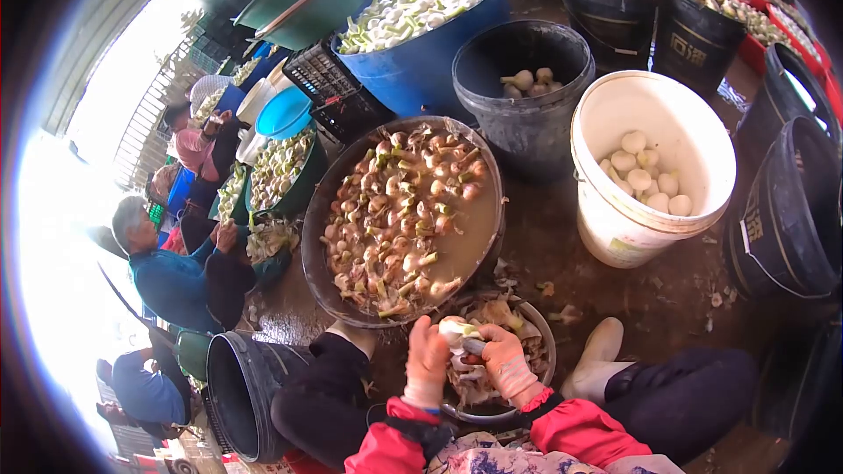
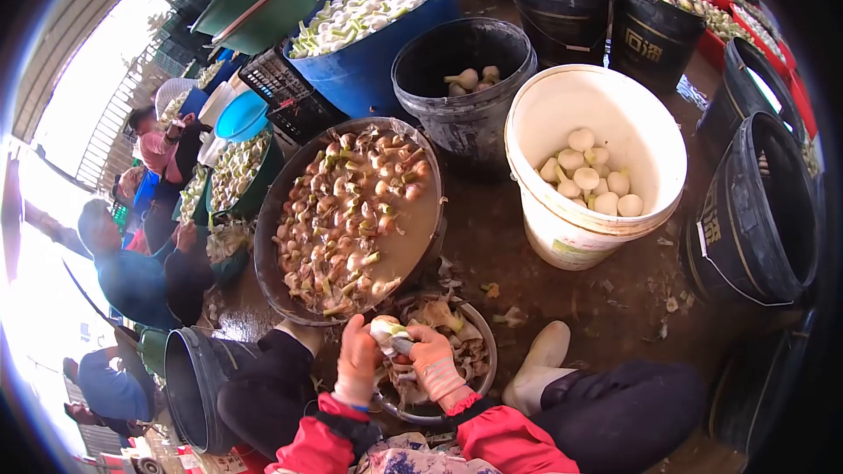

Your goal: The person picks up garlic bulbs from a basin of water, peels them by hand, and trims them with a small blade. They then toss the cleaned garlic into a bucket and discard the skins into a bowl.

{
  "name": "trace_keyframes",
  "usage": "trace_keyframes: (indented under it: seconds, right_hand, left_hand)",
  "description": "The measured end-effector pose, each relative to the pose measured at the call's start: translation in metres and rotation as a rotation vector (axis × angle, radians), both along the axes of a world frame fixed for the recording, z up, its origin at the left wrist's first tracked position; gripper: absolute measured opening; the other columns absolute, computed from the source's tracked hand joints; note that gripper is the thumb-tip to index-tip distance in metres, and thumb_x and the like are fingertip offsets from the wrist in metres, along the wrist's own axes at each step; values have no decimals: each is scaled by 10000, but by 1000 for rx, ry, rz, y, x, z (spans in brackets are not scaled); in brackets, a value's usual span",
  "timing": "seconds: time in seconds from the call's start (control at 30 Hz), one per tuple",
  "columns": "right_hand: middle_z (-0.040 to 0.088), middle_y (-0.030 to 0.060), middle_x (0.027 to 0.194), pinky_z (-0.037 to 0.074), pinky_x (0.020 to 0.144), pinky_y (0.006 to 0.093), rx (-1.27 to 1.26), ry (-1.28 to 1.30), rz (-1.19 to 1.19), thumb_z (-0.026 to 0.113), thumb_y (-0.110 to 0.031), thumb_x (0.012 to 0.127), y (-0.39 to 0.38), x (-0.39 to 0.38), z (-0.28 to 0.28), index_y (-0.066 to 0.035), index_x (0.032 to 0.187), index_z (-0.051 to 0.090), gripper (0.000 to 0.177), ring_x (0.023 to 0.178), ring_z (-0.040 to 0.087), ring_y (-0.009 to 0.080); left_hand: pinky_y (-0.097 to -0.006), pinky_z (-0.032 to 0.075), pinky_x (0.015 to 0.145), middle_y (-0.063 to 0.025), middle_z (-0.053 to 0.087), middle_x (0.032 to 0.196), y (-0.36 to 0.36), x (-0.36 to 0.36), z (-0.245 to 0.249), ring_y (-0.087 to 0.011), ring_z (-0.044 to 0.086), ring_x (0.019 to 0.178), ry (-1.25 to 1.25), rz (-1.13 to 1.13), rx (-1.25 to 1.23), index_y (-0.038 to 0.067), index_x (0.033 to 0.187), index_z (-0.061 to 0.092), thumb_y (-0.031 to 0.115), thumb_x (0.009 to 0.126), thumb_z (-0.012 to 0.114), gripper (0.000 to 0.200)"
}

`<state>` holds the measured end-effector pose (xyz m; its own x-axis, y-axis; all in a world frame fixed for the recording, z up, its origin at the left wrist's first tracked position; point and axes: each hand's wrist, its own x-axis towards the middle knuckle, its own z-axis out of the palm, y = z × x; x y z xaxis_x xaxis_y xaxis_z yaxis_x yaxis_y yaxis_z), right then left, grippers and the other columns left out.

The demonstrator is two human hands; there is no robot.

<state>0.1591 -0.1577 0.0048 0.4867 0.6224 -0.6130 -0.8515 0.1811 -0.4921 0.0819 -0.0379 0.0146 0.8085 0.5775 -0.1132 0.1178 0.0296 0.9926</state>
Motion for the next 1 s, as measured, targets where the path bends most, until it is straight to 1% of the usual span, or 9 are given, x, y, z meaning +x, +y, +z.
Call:
trace_keyframes:
  seconds: [0.07,0.23,0.37,0.5,0.67,0.73,0.77,0.87,1.0]
  right_hand:
    - [664,30,835,496,687,275,116,-244,-50,608,-27,804,7,-11,-17,-15,994,672,200,769,615,138]
    - [667,41,913,485,743,267,-131,-454,410,559,39,748,-1,-1,12,-37,1003,688,295,828,594,130]
    - [684,34,851,489,715,257,-174,-603,308,540,26,757,-12,9,8,-36,943,702,254,802,605,110]
    - [688,86,786,496,679,282,-359,-593,210,624,-73,757,-22,26,-25,-75,929,713,194,734,634,162]
    - [685,146,876,506,732,320,-621,-730,443,608,-125,736,-29,32,-46,-128,992,704,273,817,660,262]
    - [660,170,1023,492,814,307,-524,-1039,722,629,-172,714,-30,23,-44,-159,1089,672,378,925,637,288]
    - [628,160,1134,466,885,299,-431,-1351,582,610,-123,732,-25,13,-55,-149,1193,615,462,1017,616,268]
    - [633,134,1140,463,901,296,-66,-866,399,580,-48,761,-12,1,-6,-99,1227,582,469,1031,617,242]
    - [650,118,1096,468,884,299,38,-829,291,612,-21,822,0,-20,24,-50,1278,519,467,1009,610,189]
  left_hand:
    - [-317,417,939,-115,553,1193,-12,-10,-10,-212,542,1055,101,-67,533,-62,1359,295,541,821,647,881]
    - [-289,435,854,-55,615,1020,1,0,4,-152,549,965,280,138,-9,-3,1071,617,347,920,589,382]
    - [-270,435,825,-51,619,994,4,-8,14,-146,558,911,251,53,10,6,1068,620,344,935,548,371]
    - [-256,496,635,-66,609,937,6,-28,45,-132,595,817,281,-147,-423,42,1152,578,343,916,555,383]
    - [-337,531,773,-118,553,1091,15,-41,73,-211,600,936,36,-84,-578,42,1250,441,151,795,727,548]
    - [-324,522,785,-118,549,1087,27,-49,67,-212,598,941,77,-44,-436,30,1249,431,115,765,750,586]
    - [-324,522,785,-118,549,1087,29,-52,62,-212,598,941,74,-48,-433,30,1249,431,115,765,750,586]
    - [-313,505,806,-116,538,1097,26,-54,58,-200,593,935,119,-67,-51,16,1264,414,112,733,777,650]
    - [-316,492,824,-141,476,1212,18,-40,62,-195,597,959,324,-286,521,5,1300,374,120,689,801,755]
